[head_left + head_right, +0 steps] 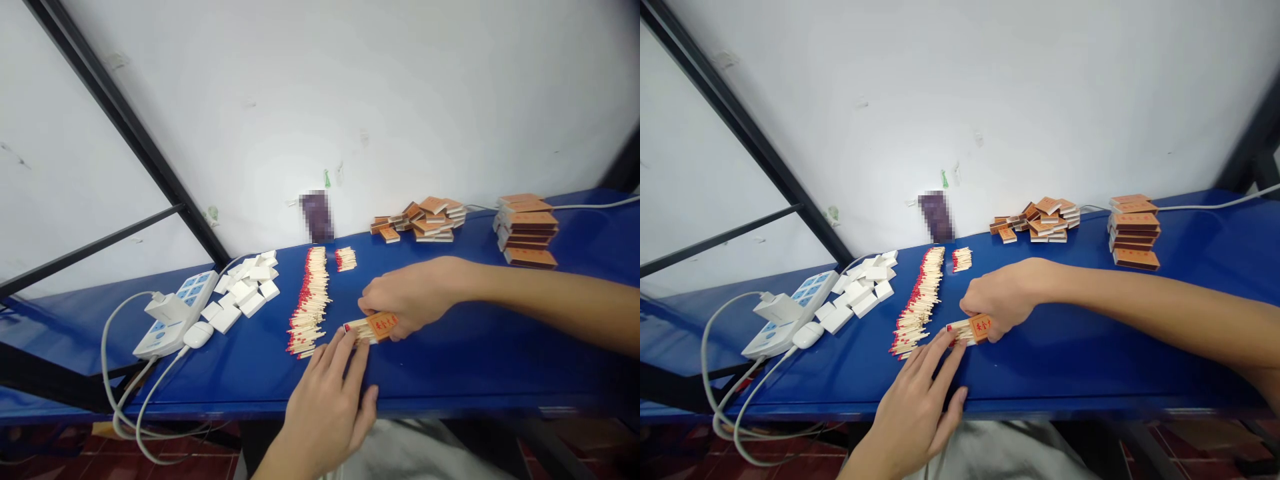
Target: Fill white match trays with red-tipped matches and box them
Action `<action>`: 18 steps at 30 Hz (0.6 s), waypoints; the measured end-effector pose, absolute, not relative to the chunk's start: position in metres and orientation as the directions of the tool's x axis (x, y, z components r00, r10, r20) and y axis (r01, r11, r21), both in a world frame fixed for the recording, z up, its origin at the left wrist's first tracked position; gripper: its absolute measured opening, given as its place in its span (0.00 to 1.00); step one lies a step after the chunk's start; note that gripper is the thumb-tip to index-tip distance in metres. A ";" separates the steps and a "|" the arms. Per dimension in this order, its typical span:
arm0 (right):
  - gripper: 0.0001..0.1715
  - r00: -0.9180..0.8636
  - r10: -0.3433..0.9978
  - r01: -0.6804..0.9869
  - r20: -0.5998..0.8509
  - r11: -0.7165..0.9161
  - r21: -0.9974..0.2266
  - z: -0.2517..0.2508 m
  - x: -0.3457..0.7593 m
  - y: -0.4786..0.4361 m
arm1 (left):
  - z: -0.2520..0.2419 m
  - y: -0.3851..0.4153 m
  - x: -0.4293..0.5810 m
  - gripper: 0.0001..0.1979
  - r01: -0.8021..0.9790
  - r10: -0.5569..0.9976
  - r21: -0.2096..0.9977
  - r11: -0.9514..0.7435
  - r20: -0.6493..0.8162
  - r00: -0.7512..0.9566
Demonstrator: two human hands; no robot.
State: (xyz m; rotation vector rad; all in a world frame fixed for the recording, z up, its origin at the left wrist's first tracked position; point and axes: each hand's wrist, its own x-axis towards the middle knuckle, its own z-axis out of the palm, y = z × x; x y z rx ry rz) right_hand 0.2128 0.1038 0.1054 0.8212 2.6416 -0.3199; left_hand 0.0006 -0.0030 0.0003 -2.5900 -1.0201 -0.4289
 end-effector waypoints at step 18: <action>0.19 -0.845 0.455 0.505 -0.282 0.852 -0.139 0.104 0.205 0.096 | -0.001 -0.008 0.002 0.09 0.690 0.621 0.057 -0.722 0.493 0.609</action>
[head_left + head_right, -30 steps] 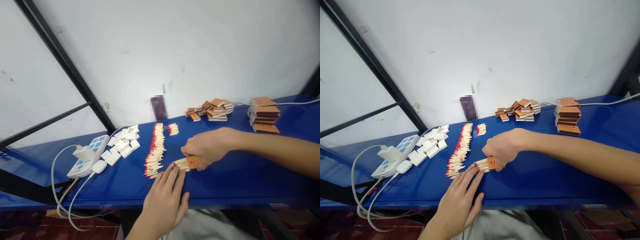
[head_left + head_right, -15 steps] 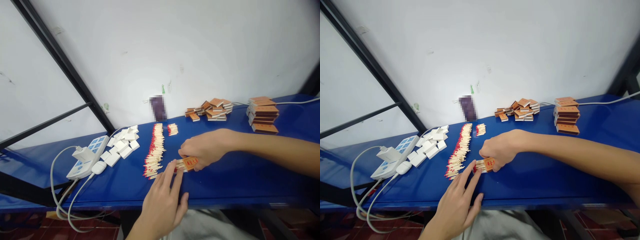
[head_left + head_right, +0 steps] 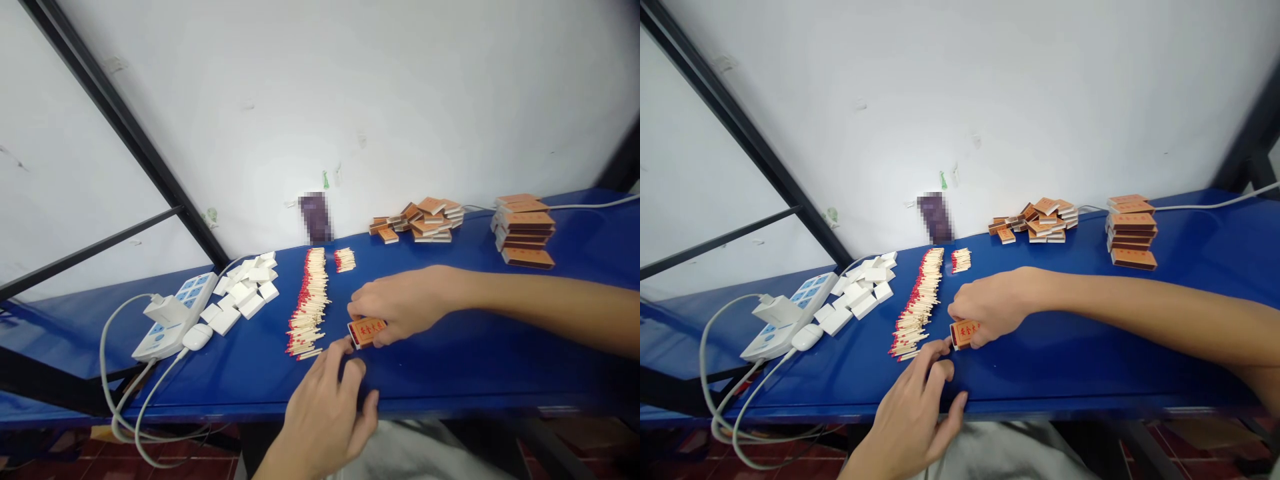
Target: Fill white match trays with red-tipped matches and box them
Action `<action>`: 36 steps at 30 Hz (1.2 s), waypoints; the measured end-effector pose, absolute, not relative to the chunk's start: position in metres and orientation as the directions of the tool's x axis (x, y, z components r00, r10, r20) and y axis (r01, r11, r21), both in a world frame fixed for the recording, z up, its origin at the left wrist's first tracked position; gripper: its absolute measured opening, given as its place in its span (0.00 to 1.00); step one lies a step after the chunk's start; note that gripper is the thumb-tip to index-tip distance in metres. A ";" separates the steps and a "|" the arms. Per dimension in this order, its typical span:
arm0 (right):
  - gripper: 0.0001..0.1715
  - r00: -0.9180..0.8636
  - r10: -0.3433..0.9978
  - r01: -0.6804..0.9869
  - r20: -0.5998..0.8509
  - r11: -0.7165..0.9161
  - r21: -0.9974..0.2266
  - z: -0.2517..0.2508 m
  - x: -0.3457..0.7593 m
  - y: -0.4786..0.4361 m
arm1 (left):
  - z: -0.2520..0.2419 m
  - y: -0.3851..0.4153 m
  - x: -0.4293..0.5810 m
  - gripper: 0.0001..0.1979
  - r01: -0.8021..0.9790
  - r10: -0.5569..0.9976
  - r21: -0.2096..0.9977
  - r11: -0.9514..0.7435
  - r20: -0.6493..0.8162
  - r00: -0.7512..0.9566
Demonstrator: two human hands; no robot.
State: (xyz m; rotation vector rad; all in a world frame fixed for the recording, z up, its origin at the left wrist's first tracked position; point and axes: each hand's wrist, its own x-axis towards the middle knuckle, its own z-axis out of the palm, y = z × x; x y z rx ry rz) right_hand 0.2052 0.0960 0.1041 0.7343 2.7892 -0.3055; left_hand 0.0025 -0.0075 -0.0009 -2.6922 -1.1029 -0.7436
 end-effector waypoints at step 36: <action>0.16 -0.609 0.789 0.778 0.085 0.614 -0.131 0.082 0.326 0.070 | -0.008 -0.001 0.000 0.05 0.668 0.489 -0.058 -0.742 0.635 0.598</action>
